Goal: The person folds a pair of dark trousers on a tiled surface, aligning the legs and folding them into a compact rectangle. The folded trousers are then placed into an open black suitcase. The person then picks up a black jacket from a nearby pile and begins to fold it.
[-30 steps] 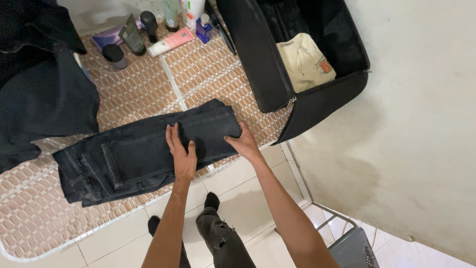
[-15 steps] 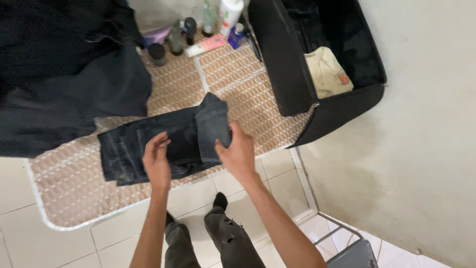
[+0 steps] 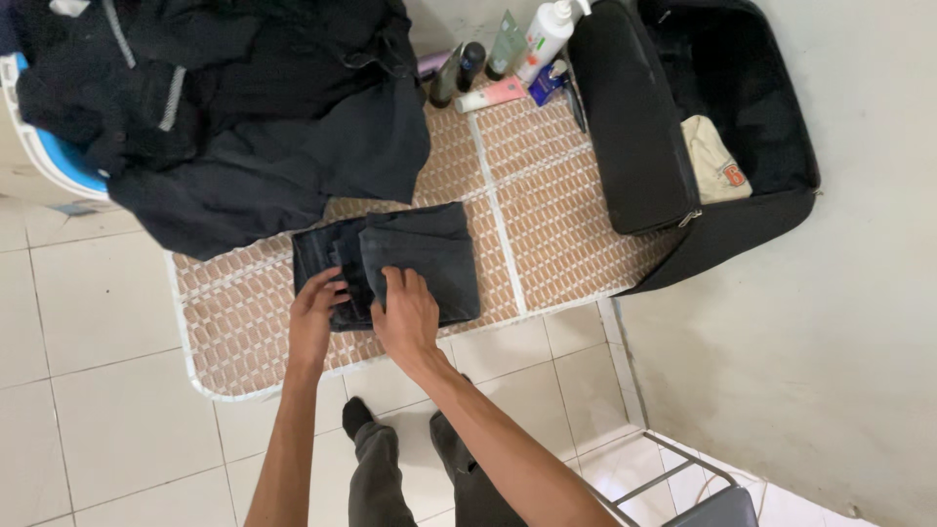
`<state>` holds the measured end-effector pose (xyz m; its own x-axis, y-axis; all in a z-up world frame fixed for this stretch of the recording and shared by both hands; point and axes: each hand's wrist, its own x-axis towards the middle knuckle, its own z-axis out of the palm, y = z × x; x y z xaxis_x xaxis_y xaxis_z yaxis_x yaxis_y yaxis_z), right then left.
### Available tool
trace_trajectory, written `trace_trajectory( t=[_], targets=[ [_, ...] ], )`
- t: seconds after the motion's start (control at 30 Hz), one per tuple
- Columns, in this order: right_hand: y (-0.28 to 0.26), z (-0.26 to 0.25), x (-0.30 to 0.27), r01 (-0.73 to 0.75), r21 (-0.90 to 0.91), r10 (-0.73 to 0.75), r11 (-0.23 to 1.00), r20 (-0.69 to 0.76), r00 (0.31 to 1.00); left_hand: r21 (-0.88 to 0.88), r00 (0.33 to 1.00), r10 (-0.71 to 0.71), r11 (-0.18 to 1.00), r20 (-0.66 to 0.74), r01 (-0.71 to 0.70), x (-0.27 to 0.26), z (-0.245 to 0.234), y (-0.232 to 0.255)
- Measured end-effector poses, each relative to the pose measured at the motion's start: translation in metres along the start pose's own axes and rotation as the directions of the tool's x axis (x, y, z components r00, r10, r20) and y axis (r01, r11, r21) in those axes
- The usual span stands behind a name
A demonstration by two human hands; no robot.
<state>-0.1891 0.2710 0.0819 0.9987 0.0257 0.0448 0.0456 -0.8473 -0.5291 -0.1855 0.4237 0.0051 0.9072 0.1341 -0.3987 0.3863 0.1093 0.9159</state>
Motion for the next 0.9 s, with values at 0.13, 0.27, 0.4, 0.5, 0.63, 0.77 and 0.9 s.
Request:
trace_trajectory(
  t=[0.13,0.27,0.4,0.5,0.63,0.77,0.9],
  targets=[
    [-0.005,0.030,-0.002,0.013,-0.094,-0.010,0.995,0.031,0.999,0.082,1.000,0.028,0.996,0.004,-0.028,0.005,-0.008,-0.007],
    [-0.011,0.047,-0.010,0.078,-0.162,-0.069,0.984,0.060,0.996,0.130,0.999,0.037,0.991,0.009,-0.038,0.012,-0.015,-0.016],
    [-0.012,0.051,-0.017,0.119,-0.170,-0.098,0.978,0.130,0.987,0.206,0.999,0.047,0.977,0.019,-0.050,0.018,-0.020,-0.020],
    [-0.010,0.053,-0.018,0.151,-0.156,-0.124,0.976,0.169,0.978,0.315,0.989,0.141,0.938,0.040,-0.147,0.015,-0.020,-0.014],
    [0.000,0.053,-0.021,0.085,-0.017,-0.079,0.996,0.224,0.971,0.557,0.979,0.201,0.810,0.032,-0.185,0.003,-0.008,0.002],
    [0.029,0.046,-0.025,0.006,0.272,-0.049,0.962,0.152,0.987,0.724,0.918,0.385,0.605,0.098,-0.331,-0.001,0.013,0.018],
    [0.062,0.030,-0.026,-0.168,0.480,0.114,0.861,0.140,0.984,0.762,0.802,0.531,0.389,0.273,-0.517,-0.003,0.037,0.026]
  ],
)
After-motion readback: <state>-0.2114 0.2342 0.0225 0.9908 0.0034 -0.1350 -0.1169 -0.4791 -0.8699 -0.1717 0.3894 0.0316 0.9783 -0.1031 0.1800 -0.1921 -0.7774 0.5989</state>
